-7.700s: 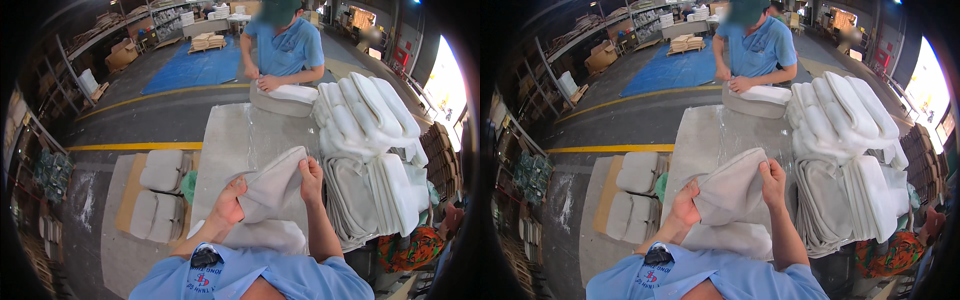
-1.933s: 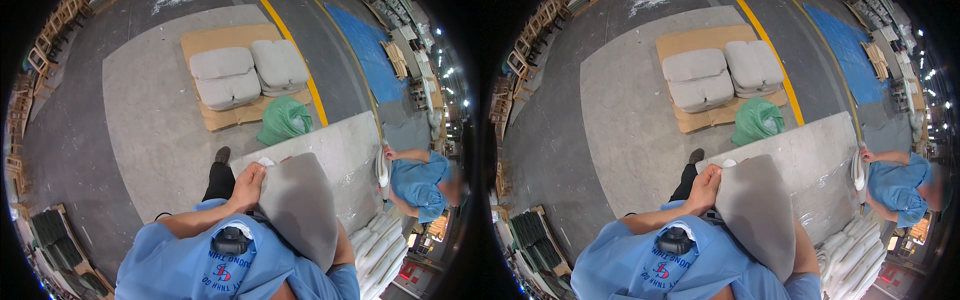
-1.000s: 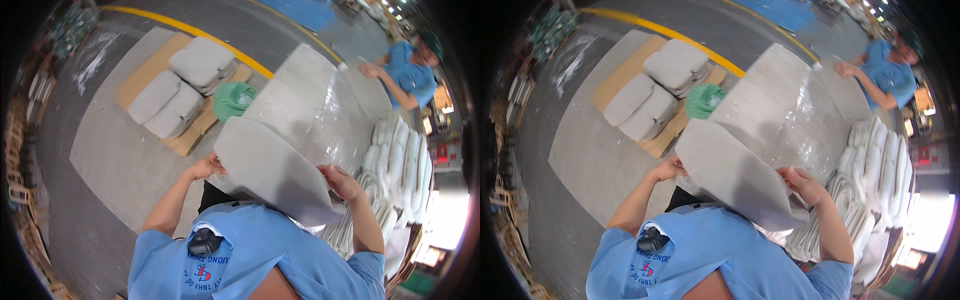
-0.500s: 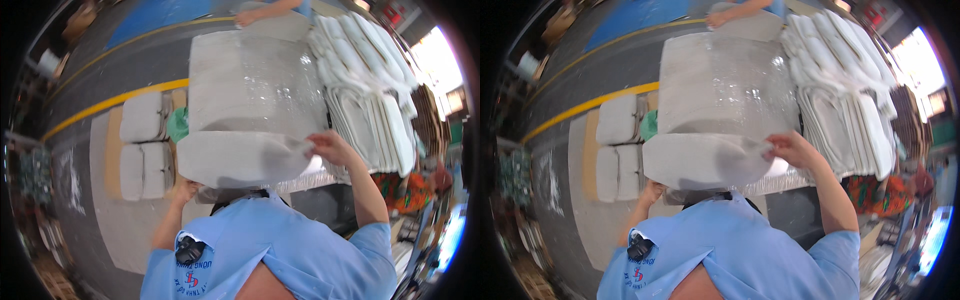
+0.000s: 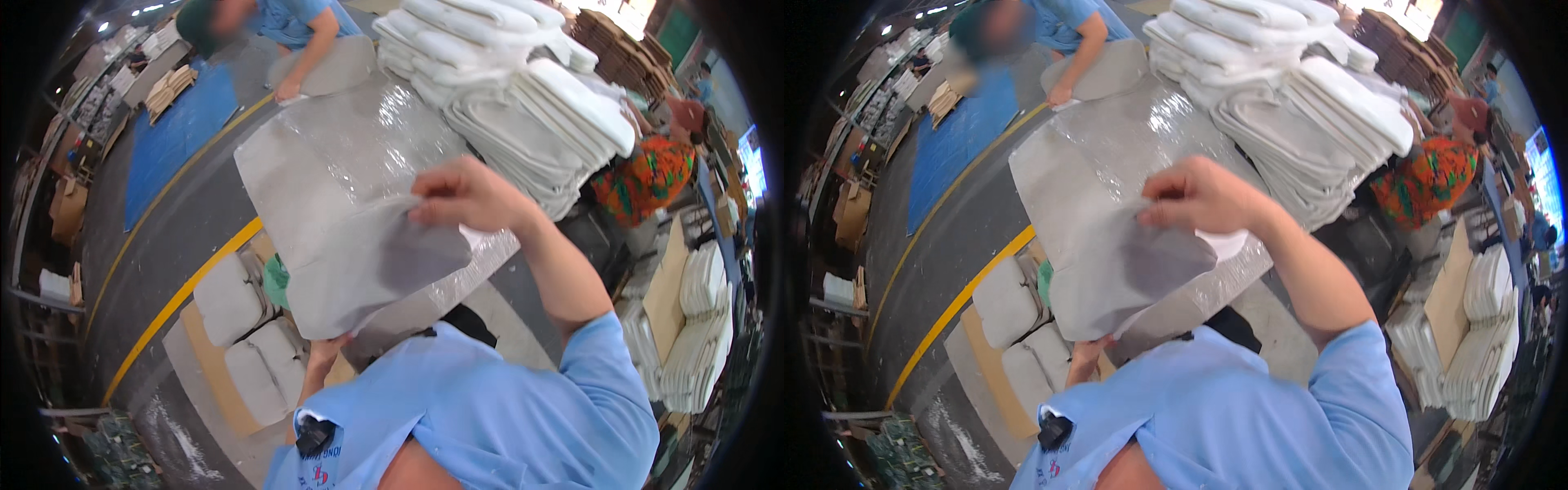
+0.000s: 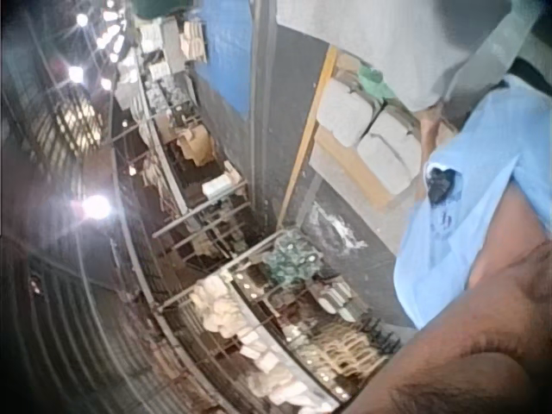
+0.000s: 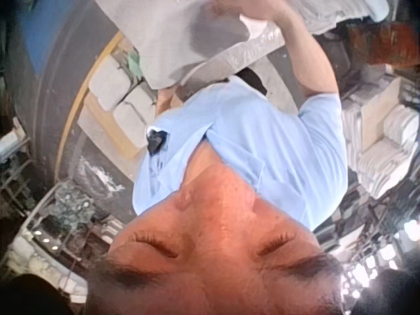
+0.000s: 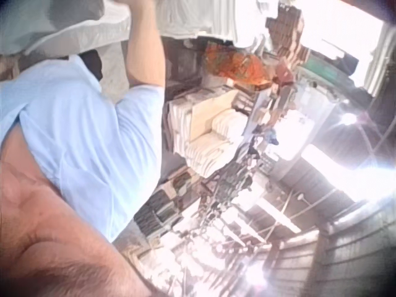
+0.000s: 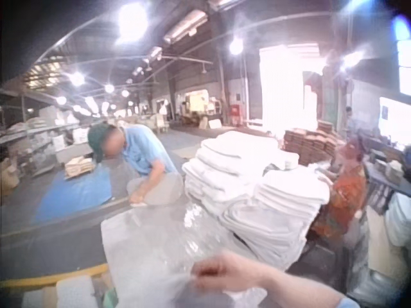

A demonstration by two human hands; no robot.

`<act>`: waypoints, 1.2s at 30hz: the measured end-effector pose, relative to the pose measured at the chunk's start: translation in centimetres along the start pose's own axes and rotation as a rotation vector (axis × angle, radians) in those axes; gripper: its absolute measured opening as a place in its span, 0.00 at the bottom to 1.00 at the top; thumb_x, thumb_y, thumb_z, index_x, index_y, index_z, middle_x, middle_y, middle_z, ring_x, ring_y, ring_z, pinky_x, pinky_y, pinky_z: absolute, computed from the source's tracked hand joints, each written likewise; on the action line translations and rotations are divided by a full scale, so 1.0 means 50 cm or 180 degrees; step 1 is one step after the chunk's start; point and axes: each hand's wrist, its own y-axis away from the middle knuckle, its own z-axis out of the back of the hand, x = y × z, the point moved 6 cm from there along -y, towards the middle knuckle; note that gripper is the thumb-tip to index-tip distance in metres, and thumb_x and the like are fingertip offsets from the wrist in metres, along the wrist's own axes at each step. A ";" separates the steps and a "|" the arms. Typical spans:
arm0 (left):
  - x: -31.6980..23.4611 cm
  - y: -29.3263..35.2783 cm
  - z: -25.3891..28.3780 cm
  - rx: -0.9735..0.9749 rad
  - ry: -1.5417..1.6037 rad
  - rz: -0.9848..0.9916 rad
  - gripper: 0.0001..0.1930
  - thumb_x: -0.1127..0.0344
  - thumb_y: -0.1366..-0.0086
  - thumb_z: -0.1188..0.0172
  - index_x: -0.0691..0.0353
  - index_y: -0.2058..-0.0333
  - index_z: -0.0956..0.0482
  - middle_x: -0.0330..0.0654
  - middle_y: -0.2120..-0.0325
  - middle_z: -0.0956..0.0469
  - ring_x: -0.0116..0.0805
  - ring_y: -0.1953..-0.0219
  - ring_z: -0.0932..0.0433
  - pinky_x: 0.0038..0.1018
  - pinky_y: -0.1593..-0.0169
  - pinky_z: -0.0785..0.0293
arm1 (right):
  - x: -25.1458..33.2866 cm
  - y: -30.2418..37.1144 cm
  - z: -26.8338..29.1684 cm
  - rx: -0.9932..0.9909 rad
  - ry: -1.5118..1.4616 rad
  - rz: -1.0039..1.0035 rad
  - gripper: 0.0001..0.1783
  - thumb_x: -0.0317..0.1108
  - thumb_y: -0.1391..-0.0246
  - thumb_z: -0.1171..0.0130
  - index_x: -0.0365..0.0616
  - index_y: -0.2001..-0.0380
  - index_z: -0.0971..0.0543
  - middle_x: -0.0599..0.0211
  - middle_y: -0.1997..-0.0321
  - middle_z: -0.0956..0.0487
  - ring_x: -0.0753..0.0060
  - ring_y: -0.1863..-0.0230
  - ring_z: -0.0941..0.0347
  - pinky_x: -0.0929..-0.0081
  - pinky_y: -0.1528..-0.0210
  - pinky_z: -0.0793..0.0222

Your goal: The person inserts white foam cushions into gray fabric covers at a worktable, aligns the edges, and places the finished items on a nearby stack. The person repeats this process for multiple cushions while coworkers handle similar items nearby.

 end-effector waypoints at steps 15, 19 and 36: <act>0.015 -0.016 -0.023 0.0543 -0.0432 0.0351 0.21 0.75 0.38 0.26 0.62 0.47 0.19 0.41 0.62 0.15 0.34 0.63 0.15 0.30 0.60 0.15 | -0.169 0.068 -0.055 -0.0737 -0.0785 -0.0841 0.10 0.34 0.37 0.34 0.42 0.56 0.13 0.73 0.71 0.18 0.77 0.72 0.26 0.74 0.69 0.28; -0.011 0.000 -0.038 0.0251 -0.0251 -0.0289 0.12 0.72 0.31 0.32 0.64 0.50 0.17 0.42 0.64 0.15 0.35 0.62 0.15 0.30 0.59 0.16 | -0.165 0.103 -0.042 -0.0775 -0.1093 -0.1331 0.13 0.33 0.39 0.33 0.42 0.53 0.13 0.67 0.70 0.17 0.76 0.75 0.23 0.72 0.71 0.26; -0.023 0.081 0.208 -0.0114 -0.2580 0.0593 0.14 0.62 0.24 0.40 0.66 0.49 0.17 0.42 0.62 0.15 0.32 0.59 0.16 0.29 0.55 0.19 | -0.104 0.253 -0.086 -0.0718 -0.1596 -0.0680 0.10 0.27 0.38 0.32 0.40 0.53 0.14 0.66 0.61 0.15 0.73 0.67 0.18 0.73 0.64 0.22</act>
